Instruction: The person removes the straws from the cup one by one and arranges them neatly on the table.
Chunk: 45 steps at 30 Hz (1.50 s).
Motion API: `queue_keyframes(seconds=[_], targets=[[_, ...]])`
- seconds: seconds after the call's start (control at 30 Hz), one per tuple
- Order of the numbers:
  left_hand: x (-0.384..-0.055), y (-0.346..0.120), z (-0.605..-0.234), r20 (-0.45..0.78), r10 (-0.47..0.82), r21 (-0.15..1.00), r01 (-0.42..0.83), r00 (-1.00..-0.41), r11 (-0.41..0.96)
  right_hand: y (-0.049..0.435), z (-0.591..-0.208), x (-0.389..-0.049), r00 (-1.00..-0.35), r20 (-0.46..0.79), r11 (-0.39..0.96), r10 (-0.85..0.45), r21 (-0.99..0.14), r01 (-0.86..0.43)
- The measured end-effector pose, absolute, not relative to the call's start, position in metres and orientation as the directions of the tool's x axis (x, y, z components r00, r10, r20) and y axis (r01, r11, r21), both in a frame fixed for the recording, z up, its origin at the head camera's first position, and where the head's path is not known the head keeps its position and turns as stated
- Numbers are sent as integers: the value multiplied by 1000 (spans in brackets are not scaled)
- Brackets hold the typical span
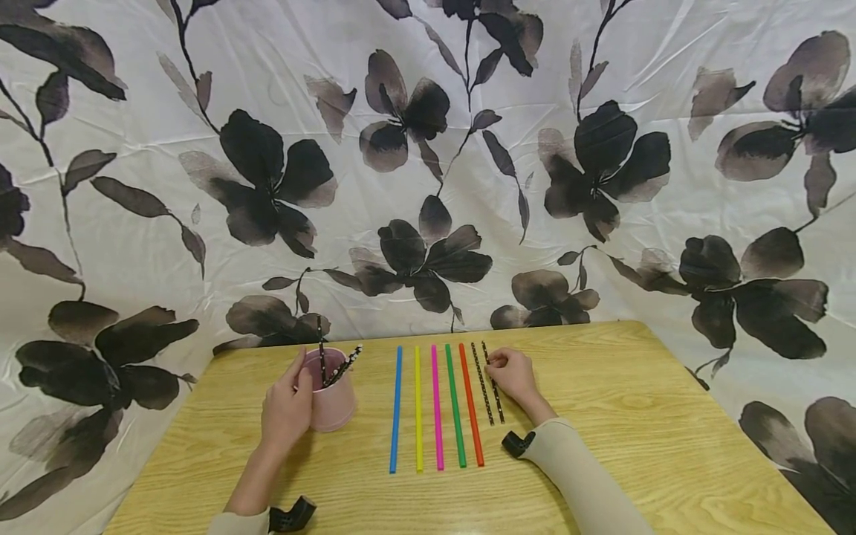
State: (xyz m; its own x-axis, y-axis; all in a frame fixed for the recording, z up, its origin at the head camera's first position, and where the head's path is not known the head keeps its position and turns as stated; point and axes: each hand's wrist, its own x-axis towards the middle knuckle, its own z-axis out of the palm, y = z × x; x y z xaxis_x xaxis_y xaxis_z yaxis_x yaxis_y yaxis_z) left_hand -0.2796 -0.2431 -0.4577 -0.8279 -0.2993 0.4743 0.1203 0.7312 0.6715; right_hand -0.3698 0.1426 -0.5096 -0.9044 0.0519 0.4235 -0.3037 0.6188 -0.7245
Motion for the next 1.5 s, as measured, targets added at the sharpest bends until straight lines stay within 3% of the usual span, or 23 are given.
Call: queue_keyframes(seconds=[0.3,0.8,1.23,1.5], targets=[[-279,-244,-457,472,-299,674,120,-829,729,142,-510,-374,-936,342,632,84,-745,-215],[-278,-244,-458,472,-303,674,117,-828,730,131,-496,-372,-926,362,535,103,-805,-256],[-279,-245,-458,449,-299,689,113,-842,716,39,-430,-340,-872,463,390,-160,-782,-486],[-281,-245,-458,452,-309,687,106,-837,719,-9,-418,-327,-857,357,311,-370,-822,-477]])
